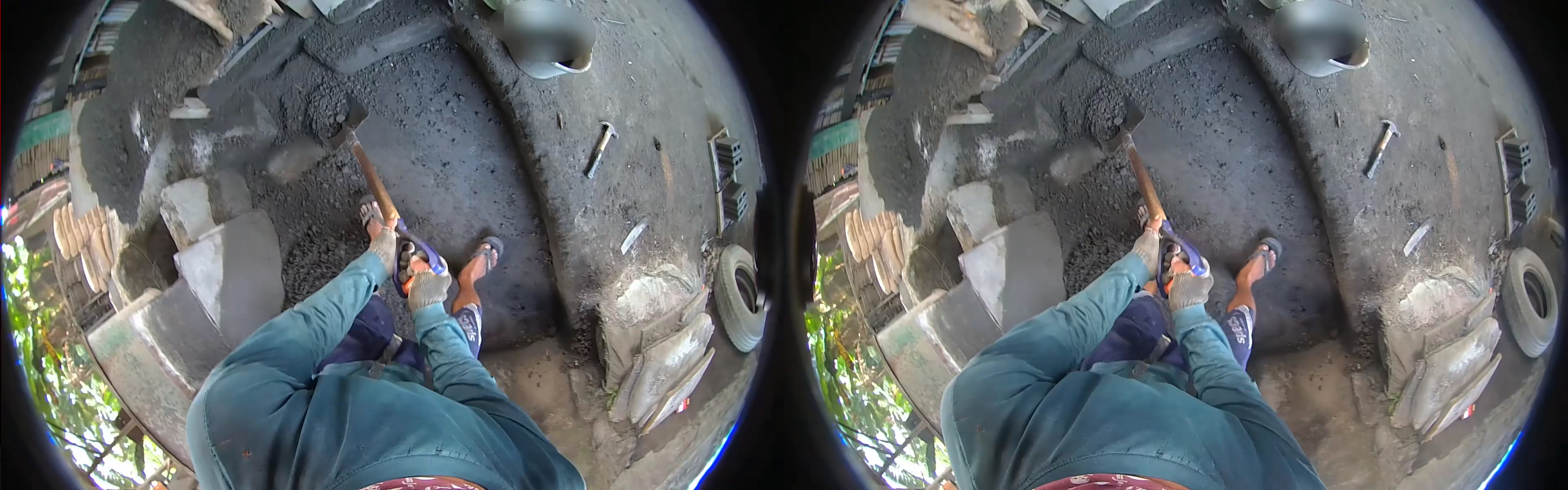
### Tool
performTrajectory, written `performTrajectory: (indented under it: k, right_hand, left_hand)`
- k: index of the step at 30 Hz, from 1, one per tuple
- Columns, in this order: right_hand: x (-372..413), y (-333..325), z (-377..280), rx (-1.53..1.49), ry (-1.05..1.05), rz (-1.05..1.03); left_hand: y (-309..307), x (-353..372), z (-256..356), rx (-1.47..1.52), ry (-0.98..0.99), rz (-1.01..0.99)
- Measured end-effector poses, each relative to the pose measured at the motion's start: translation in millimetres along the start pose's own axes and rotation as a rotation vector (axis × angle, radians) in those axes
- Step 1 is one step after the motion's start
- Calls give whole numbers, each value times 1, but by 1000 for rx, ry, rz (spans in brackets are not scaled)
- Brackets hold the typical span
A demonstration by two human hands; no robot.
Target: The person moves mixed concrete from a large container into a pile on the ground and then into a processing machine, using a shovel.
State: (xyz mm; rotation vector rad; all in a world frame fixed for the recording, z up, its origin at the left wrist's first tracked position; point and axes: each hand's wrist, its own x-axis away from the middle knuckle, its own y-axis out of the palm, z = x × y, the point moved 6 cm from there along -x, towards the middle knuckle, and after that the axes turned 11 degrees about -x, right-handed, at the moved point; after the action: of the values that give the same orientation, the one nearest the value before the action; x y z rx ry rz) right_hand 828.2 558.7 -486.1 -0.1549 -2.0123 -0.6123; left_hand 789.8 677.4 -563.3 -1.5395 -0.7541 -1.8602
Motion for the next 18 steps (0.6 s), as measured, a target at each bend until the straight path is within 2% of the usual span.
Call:
performTrajectory:
  k: [2,4,5,6,8,9,10,11,12,13,15,16,17,18]
  right_hand:
    - [-4,38,18,-102,-19,14]
    - [-25,93,34,-25,-92,20]
    - [-35,124,39,-57,-155,32]
    - [-72,139,73,-15,-149,-19]
    - [-101,190,85,120,-71,-19]
    - [-155,189,135,130,-161,-3]
    - [-180,181,151,104,-127,-38]
    - [-203,174,163,79,-92,-71]
    - [-198,156,142,20,70,-154]
    - [-200,121,135,47,52,-92]
    - [-232,56,135,99,23,-27]
    - [-251,23,139,132,28,-21]
    - [-265,5,135,122,-8,-71]
    - [-272,-11,134,116,-35,-118]
  left_hand:
    - [-34,-33,23,-116,71,40]
    - [-47,-23,83,-213,-42,-11]
    - [-65,-42,113,-269,-30,-79]
    - [-69,-34,150,-245,-15,77]
    - [-97,-68,211,-373,131,117]
    - [-106,-84,228,-376,61,101]
    - [-110,-102,235,-375,-7,81]
    - [-126,-153,223,-320,-4,117]
    - [-134,-193,198,-297,9,74]
    - [-141,-212,173,-595,170,91]
    - [-109,-179,144,-888,128,73]
    - [-84,-131,126,-869,-90,45]
    - [-90,-148,105,-777,-141,-30]
    - [-90,-146,100,-757,-129,-10]
